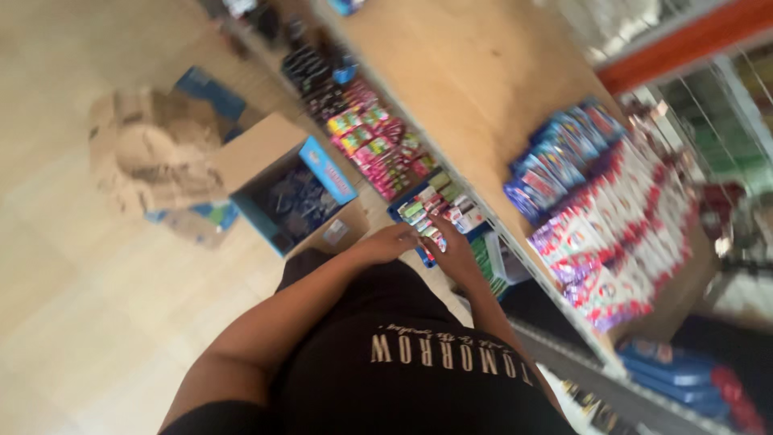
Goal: The person repeatedly picks up blue snack packets from a cardboard box on the floor and places them on a wooden shelf. The person arranges the packets in neat rows alongside other products already on the shelf.
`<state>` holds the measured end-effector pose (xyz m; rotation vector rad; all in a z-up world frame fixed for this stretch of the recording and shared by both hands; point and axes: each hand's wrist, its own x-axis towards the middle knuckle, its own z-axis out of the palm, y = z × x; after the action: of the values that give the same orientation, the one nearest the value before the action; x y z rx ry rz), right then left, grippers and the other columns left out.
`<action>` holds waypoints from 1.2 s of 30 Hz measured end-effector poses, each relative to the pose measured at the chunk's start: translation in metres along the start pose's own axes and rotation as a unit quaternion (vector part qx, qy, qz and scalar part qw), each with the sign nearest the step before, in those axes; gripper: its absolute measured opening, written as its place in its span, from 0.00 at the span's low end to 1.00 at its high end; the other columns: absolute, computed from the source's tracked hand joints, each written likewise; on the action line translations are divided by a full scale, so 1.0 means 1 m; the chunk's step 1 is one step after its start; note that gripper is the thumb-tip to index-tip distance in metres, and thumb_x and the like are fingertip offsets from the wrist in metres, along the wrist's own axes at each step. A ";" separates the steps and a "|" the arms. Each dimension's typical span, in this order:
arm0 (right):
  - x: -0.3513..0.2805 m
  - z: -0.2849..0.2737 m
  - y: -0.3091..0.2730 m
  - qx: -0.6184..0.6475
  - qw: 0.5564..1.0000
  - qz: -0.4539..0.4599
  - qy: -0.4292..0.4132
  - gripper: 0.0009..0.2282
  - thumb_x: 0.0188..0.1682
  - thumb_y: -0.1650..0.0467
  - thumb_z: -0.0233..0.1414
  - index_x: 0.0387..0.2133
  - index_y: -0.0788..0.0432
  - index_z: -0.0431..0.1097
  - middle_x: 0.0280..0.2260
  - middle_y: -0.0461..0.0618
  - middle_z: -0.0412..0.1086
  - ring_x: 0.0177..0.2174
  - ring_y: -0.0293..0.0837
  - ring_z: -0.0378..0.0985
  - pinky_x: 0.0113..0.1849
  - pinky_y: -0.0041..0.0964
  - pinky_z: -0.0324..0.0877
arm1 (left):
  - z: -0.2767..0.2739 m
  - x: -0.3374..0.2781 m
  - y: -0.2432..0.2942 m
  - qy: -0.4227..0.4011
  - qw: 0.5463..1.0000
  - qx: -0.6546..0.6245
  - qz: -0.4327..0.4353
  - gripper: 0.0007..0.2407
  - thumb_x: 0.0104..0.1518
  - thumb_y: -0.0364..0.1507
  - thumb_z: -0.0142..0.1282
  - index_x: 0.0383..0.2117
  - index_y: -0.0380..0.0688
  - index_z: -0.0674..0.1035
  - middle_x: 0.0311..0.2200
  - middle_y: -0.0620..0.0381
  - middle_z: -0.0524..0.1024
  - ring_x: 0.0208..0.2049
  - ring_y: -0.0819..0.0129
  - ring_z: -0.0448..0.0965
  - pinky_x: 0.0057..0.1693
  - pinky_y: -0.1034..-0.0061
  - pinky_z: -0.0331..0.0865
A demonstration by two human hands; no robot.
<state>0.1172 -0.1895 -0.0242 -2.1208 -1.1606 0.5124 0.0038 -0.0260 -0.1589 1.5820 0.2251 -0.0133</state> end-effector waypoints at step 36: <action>0.072 0.137 0.019 -0.088 0.899 -0.158 -0.398 0.23 0.50 0.67 0.57 0.60 0.58 0.64 0.56 0.60 0.68 0.55 0.59 0.71 0.54 0.47 0.67 | 0.054 -0.171 -0.063 0.416 0.819 0.054 -0.392 0.22 0.54 0.46 0.58 0.52 0.50 0.78 0.51 0.47 0.77 0.54 0.47 0.76 0.58 0.55 0.70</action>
<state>0.0831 -0.0872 -0.1365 -1.8255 -2.0207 1.2202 -0.1664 -0.1026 -0.1972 1.4132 1.5813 0.0272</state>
